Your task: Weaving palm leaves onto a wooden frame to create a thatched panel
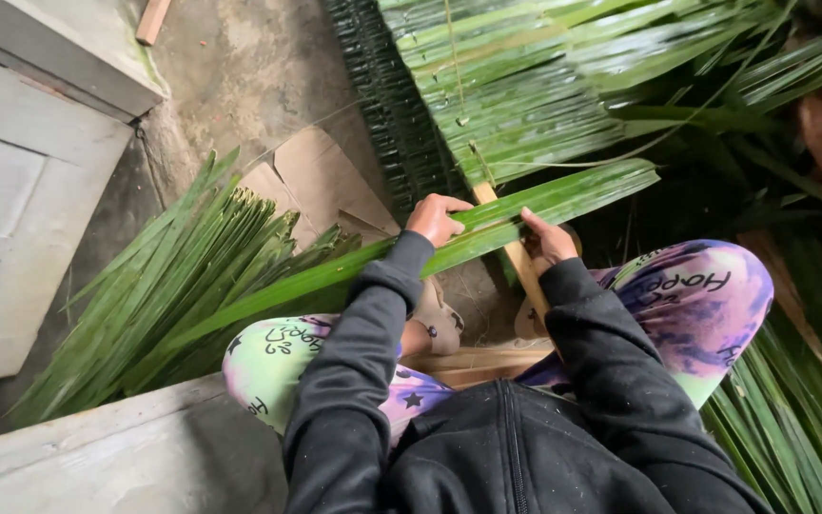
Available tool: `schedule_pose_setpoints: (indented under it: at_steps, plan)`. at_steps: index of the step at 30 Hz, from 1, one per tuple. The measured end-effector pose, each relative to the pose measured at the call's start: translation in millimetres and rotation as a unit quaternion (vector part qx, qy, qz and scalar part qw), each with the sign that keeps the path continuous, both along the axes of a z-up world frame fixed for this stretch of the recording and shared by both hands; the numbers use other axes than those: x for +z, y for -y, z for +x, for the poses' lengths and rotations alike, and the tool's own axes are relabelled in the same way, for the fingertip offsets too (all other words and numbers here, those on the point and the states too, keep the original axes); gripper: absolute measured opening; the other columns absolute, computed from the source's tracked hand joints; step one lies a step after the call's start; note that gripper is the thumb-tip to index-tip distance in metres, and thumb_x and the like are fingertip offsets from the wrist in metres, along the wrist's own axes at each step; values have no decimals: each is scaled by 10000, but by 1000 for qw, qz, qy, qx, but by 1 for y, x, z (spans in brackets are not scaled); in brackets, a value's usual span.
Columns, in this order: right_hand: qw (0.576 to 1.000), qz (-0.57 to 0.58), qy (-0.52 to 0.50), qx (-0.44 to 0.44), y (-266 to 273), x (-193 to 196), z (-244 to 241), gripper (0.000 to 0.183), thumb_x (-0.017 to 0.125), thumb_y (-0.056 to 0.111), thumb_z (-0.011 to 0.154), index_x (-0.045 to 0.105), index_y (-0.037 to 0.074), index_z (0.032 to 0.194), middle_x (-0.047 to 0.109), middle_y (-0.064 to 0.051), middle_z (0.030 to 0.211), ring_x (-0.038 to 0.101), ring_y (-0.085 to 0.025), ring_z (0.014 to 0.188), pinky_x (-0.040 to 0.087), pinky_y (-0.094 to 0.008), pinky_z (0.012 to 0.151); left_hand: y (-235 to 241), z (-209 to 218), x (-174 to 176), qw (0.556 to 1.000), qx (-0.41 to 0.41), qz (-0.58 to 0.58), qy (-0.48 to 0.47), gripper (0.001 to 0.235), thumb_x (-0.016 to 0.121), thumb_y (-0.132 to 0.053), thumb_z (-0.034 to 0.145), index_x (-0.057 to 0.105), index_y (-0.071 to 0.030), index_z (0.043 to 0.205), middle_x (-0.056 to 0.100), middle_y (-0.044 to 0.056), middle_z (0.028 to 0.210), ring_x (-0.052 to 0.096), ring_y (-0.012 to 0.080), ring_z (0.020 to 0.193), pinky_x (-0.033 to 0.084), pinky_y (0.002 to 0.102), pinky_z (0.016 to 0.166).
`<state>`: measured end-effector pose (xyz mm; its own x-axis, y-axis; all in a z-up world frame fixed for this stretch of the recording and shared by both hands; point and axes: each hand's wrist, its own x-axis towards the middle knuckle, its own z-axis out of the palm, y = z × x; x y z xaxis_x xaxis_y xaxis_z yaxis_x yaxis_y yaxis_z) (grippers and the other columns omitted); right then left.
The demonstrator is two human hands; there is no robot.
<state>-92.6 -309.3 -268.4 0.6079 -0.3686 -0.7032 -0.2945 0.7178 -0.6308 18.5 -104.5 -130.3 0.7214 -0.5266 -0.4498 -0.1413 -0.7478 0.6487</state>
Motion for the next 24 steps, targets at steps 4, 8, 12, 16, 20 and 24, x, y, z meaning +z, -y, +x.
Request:
schedule_pose_setpoints:
  at_steps: [4, 8, 12, 16, 20, 24]
  plan:
    - [991, 30, 7, -129, -6, -14, 2, 633, 1032, 94, 681, 619, -120, 1111, 684, -253, 959, 742, -393, 832, 633, -553, 690, -2, -2, 12, 1000, 6, 5, 1, 442, 806, -134, 805, 761, -284, 1218, 747, 90, 1233, 680, 334, 1195, 568, 466, 1022]
    - [991, 4, -4, -137, -6, -15, -1, 637, 1044, 90, 664, 612, -104, 1089, 669, -234, 936, 718, -372, 841, 602, -555, 690, -3, 4, -18, 1000, 3, 10, 8, 437, 802, -161, 822, 753, -302, 1232, 749, 102, 1222, 690, 340, 1177, 572, 470, 1001]
    - [988, -9, 3, -155, -9, -11, 2, 526, 1007, 10, 663, 635, -77, 1025, 668, -177, 887, 711, -346, 805, 590, -520, 674, -6, 11, -47, 1000, 10, -22, 1, 438, 826, -167, 777, 772, -284, 1196, 755, 106, 1204, 700, 331, 1154, 574, 454, 1001]
    - [987, -23, -2, -159, -8, -19, -1, 483, 994, 1, 678, 653, -53, 1015, 692, -166, 884, 726, -344, 808, 590, -541, 675, 1, 7, -35, 999, 7, -42, 3, 436, 813, -161, 764, 772, -266, 1185, 755, 113, 1192, 712, 319, 1136, 576, 455, 1000]
    - [989, -21, 2, -147, -17, 33, 1, 453, 986, 34, 692, 680, -16, 1023, 708, -148, 904, 732, -316, 832, 610, -490, 709, 13, 1, -40, 997, 12, -56, 47, 372, 848, -273, 772, 779, -257, 1137, 781, 97, 1050, 732, 324, 1064, 594, 455, 925]
    - [992, 6, 28, -119, -17, 34, -2, 447, 973, 88, 740, 675, -10, 1059, 687, -141, 909, 711, -296, 825, 614, -457, 707, 12, 10, -54, 996, 50, -44, 64, 327, 856, -268, 796, 771, -291, 1111, 795, 10, 1002, 746, 237, 1047, 594, 414, 925]
